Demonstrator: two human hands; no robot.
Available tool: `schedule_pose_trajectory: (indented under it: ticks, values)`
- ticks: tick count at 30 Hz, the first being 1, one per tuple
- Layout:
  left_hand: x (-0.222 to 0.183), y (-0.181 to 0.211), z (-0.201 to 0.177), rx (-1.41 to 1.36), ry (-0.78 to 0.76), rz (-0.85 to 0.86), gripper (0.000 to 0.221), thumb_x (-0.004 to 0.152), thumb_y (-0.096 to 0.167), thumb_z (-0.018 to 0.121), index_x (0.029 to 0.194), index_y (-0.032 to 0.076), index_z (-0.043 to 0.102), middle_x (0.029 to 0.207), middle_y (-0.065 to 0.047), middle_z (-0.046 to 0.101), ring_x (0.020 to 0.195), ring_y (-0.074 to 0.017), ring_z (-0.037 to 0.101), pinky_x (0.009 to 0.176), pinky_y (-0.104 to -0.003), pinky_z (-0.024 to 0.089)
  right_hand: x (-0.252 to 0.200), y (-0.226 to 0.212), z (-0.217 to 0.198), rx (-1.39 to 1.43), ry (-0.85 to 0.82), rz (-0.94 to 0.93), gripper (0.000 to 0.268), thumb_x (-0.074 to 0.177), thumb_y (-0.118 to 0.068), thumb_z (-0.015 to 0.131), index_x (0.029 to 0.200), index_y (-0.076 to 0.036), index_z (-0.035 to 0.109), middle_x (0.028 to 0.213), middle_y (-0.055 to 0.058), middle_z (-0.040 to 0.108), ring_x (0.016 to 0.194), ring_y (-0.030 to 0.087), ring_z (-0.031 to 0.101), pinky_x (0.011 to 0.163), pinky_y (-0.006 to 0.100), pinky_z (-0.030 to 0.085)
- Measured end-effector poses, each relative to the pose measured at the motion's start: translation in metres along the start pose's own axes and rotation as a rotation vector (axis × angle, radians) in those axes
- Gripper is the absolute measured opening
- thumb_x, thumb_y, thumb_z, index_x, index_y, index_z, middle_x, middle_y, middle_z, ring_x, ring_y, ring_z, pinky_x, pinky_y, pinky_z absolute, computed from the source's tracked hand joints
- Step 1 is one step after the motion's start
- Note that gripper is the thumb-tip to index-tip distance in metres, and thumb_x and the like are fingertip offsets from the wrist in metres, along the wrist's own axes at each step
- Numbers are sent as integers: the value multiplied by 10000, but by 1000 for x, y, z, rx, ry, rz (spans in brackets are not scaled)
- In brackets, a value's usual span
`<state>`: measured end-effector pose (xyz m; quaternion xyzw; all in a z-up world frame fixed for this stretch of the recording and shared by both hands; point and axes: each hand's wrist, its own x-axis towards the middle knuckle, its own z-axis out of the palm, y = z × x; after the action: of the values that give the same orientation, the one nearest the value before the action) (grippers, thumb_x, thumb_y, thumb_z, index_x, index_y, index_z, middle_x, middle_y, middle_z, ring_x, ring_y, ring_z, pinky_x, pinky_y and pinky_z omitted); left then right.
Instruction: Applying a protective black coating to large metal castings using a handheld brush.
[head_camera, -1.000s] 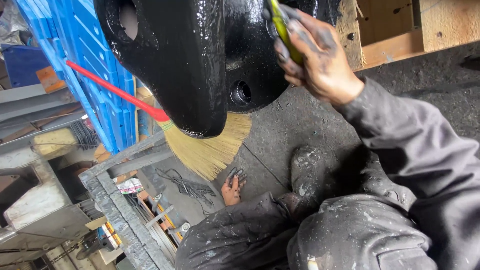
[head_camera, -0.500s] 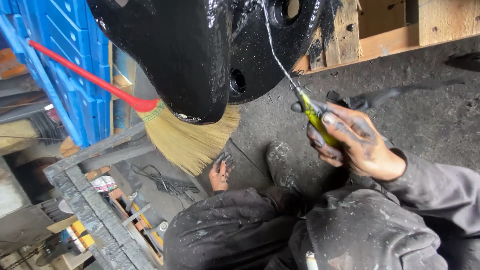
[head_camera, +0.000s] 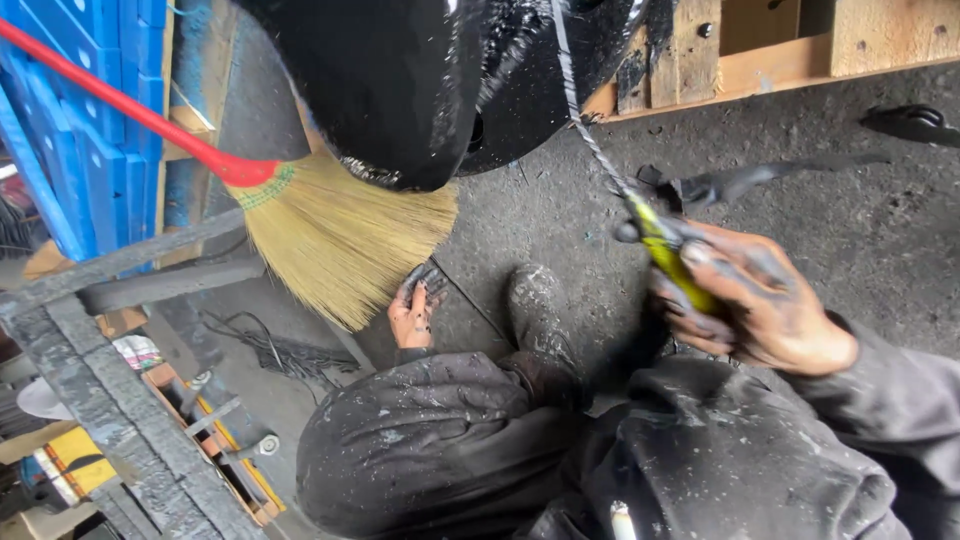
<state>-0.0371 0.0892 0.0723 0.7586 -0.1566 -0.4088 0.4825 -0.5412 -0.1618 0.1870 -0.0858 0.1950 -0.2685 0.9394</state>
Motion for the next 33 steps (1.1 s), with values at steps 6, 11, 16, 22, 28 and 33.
schedule_pose_trajectory:
  ticks: [6,11,16,22,28,33]
  values:
    - [-14,21,13,-66,-2,27,301,1062,69,521,1343,6,609,1226,-149,719,1012,-244,731,849,-398,627,-6,-17,-11,-470,161,-25,513,1056,-266,503,1498,-6,506,815,100,642,547,99,546,415,240,443]
    - [-12,17,12,-78,37,39,293,1072,74,529,1338,-12,612,1222,-161,716,1019,-245,730,850,-402,623,78,-27,-9,-295,-98,-126,451,1108,-249,504,1459,32,539,845,40,591,580,65,496,464,209,423]
    - [-12,23,21,-48,60,5,298,1068,71,536,1338,-25,617,1204,-177,711,1026,-248,720,867,-417,620,81,-15,-11,-159,-140,-7,410,1096,-228,512,1401,46,512,857,75,583,513,82,460,388,224,385]
    - [-23,35,23,-21,83,11,318,1077,92,515,1361,-15,608,1220,-165,714,1038,-243,721,895,-404,607,-3,4,-48,-47,-84,119,414,1079,-206,537,1413,38,516,833,117,612,487,109,502,357,242,414]
    - [-27,26,14,-101,116,7,295,1072,83,522,1339,-6,611,1232,-156,715,1048,-247,727,894,-411,622,-36,-11,-42,-431,317,163,431,1024,-215,528,1337,76,583,753,146,605,510,137,487,413,268,395]
    - [-26,24,15,-110,123,-3,282,1073,78,534,1327,-7,623,1202,-157,720,994,-255,739,860,-413,631,35,-11,-22,-252,42,118,385,1114,-215,522,1356,85,536,771,117,583,514,124,496,398,249,388]
